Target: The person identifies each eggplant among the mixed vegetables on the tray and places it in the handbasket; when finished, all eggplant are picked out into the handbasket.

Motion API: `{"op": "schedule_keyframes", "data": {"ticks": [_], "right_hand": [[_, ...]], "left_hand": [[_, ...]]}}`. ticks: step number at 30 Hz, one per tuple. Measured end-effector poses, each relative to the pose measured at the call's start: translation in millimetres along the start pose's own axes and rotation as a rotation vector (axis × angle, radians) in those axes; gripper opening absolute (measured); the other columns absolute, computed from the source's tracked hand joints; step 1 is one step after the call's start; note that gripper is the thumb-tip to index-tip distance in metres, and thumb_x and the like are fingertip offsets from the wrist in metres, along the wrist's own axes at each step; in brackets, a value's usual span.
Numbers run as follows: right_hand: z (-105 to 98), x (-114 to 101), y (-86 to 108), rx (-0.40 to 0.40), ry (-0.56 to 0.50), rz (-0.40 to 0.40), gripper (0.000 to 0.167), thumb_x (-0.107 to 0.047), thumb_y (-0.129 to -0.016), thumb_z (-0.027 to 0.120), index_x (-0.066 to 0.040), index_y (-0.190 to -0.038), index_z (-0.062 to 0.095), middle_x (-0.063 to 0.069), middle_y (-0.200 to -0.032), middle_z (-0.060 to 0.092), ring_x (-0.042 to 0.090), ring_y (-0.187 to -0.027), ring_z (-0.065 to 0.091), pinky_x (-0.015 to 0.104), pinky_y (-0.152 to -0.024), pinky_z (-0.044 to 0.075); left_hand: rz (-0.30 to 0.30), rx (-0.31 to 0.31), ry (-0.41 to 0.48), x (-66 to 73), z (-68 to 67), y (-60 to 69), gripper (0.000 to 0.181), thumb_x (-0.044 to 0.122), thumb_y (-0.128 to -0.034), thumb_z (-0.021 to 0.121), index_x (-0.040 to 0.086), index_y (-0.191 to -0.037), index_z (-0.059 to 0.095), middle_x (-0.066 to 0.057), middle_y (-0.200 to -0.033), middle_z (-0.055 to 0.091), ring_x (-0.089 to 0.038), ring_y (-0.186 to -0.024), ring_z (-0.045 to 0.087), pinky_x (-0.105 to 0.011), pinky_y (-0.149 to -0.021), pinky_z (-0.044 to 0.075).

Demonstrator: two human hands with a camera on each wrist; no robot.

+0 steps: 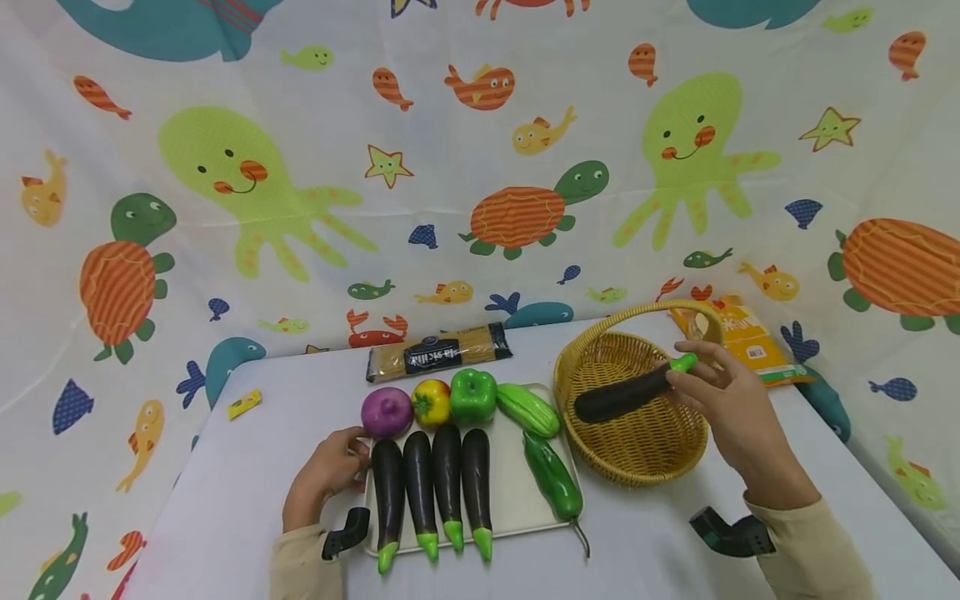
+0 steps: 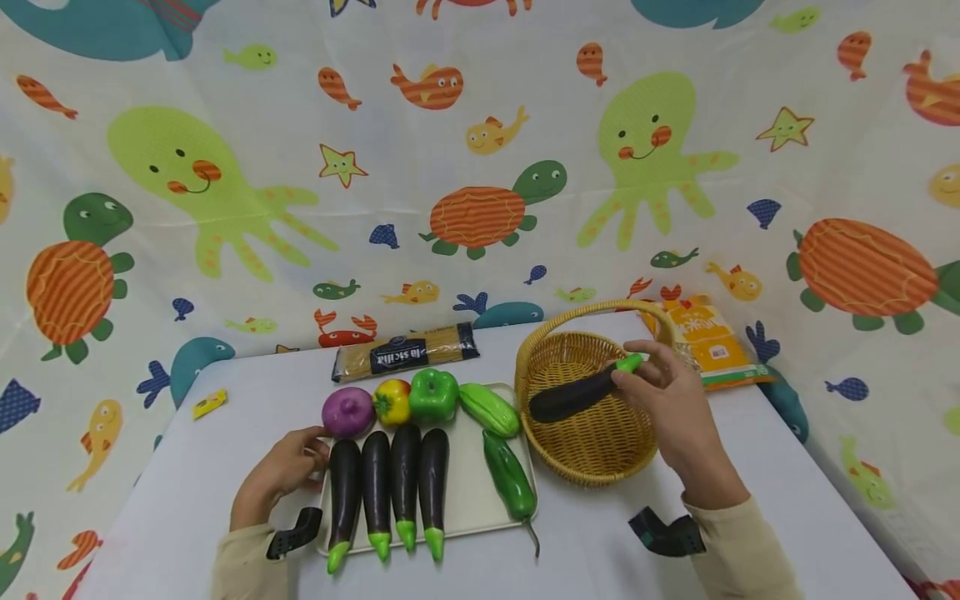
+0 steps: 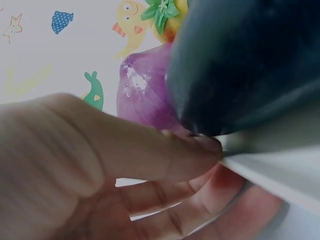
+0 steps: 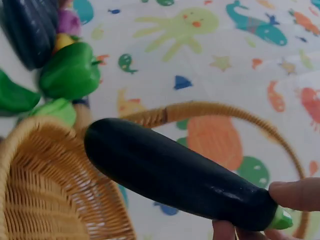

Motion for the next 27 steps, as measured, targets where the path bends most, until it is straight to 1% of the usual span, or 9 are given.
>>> {"op": "schedule_keyframes", "data": {"ticks": [2,4,7,11,13,15,21,24,27], "right_hand": [[-1,5,-11.1,-0.007,0.045,0.052,0.038,-0.015,-0.098,0.069,-0.009,-0.131,0.051,-0.006,-0.105,0.068,0.006,-0.095,0.068,0.02,-0.083,0.06],[3,10,-22.8,-0.033,0.113,0.083,0.042,-0.014,-0.099,0.067,-0.003,-0.134,0.048,-0.005,-0.107,0.068,0.005,-0.095,0.068,0.022,-0.085,0.06],[12,17,-41.4,-0.084,0.217,0.111,0.049,-0.014,-0.101,0.065,0.005,-0.14,0.044,0.006,-0.114,0.066,0.005,-0.094,0.068,0.024,-0.087,0.06],[22,24,-62.1,-0.148,0.308,0.131,0.053,-0.012,-0.101,0.062,0.007,-0.147,0.042,0.024,-0.128,0.056,0.008,-0.092,0.068,0.025,-0.087,0.06],[26,29,-70.7,-0.185,0.327,0.154,0.054,-0.01,-0.101,0.061,0.006,-0.149,0.041,0.029,-0.133,0.051,0.01,-0.093,0.067,0.026,-0.087,0.061],[31,35,-79.0,-0.226,0.344,0.188,0.055,-0.01,-0.101,0.062,0.005,-0.15,0.041,0.029,-0.137,0.048,0.011,-0.094,0.067,0.029,-0.088,0.061],[48,61,-100.2,-0.365,0.342,0.249,0.052,-0.006,-0.101,0.059,0.005,-0.149,0.041,0.029,-0.136,0.046,0.016,-0.097,0.065,0.049,-0.097,0.058],[54,74,-107.4,-0.417,0.35,0.255,0.052,-0.006,-0.101,0.057,0.007,-0.149,0.04,0.029,-0.136,0.049,0.019,-0.102,0.065,0.05,-0.098,0.057],[58,85,-112.6,-0.443,0.353,0.259,0.05,-0.006,-0.101,0.057,0.007,-0.147,0.043,0.027,-0.132,0.055,0.022,-0.104,0.064,0.05,-0.097,0.057]], "left_hand": [[-0.001,0.003,-0.005,0.0,-1.1,-0.1,0.056,-0.017,-0.0768,0.05,-0.017,-0.132,0.052,-0.017,-0.093,0.058,-0.025,-0.075,0.06,-0.039,-0.055,0.063],[-0.001,0.005,-0.005,-0.4,-1.8,-0.3,0.056,-0.017,-0.0764,0.05,-0.017,-0.133,0.052,-0.018,-0.093,0.058,-0.025,-0.075,0.06,-0.039,-0.055,0.063],[0.001,0.007,-0.001,-0.4,-2.5,-0.1,0.057,-0.017,-0.0757,0.049,-0.017,-0.132,0.052,-0.018,-0.092,0.058,-0.025,-0.075,0.06,-0.039,-0.055,0.063],[0.007,0.008,0.008,1.1,-1.3,0.8,0.058,-0.017,-0.0752,0.048,-0.017,-0.133,0.051,-0.017,-0.092,0.058,-0.025,-0.075,0.059,-0.039,-0.054,0.063],[0.009,0.004,0.006,2.2,-0.2,1.1,0.057,-0.017,-0.0757,0.048,-0.017,-0.133,0.051,-0.018,-0.093,0.058,-0.025,-0.075,0.06,-0.039,-0.055,0.063],[0.005,0.006,0.001,2.3,0.2,1.2,0.057,-0.017,-0.076,0.049,-0.017,-0.133,0.051,-0.018,-0.093,0.059,-0.026,-0.075,0.06,-0.039,-0.054,0.063],[0.005,0.012,-0.004,1.4,-1.1,1.4,0.057,-0.017,-0.0755,0.048,-0.017,-0.132,0.051,-0.018,-0.092,0.058,-0.026,-0.074,0.06,-0.038,-0.054,0.063],[0.004,0.015,0.005,0.6,-0.9,0.8,0.057,-0.017,-0.0755,0.049,-0.017,-0.132,0.051,-0.018,-0.092,0.059,-0.025,-0.074,0.06,-0.038,-0.055,0.063],[0.003,0.012,0.007,0.4,-0.3,0.5,0.057,-0.017,-0.0762,0.049,-0.017,-0.133,0.051,-0.018,-0.093,0.059,-0.025,-0.075,0.06,-0.038,-0.055,0.063]]}}
Point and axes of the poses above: each hand's wrist, its own y-axis away from the middle knuckle, its own z-axis out of the palm, x = y × z, the point moved 10 cm from there along -y, towards the middle knuckle
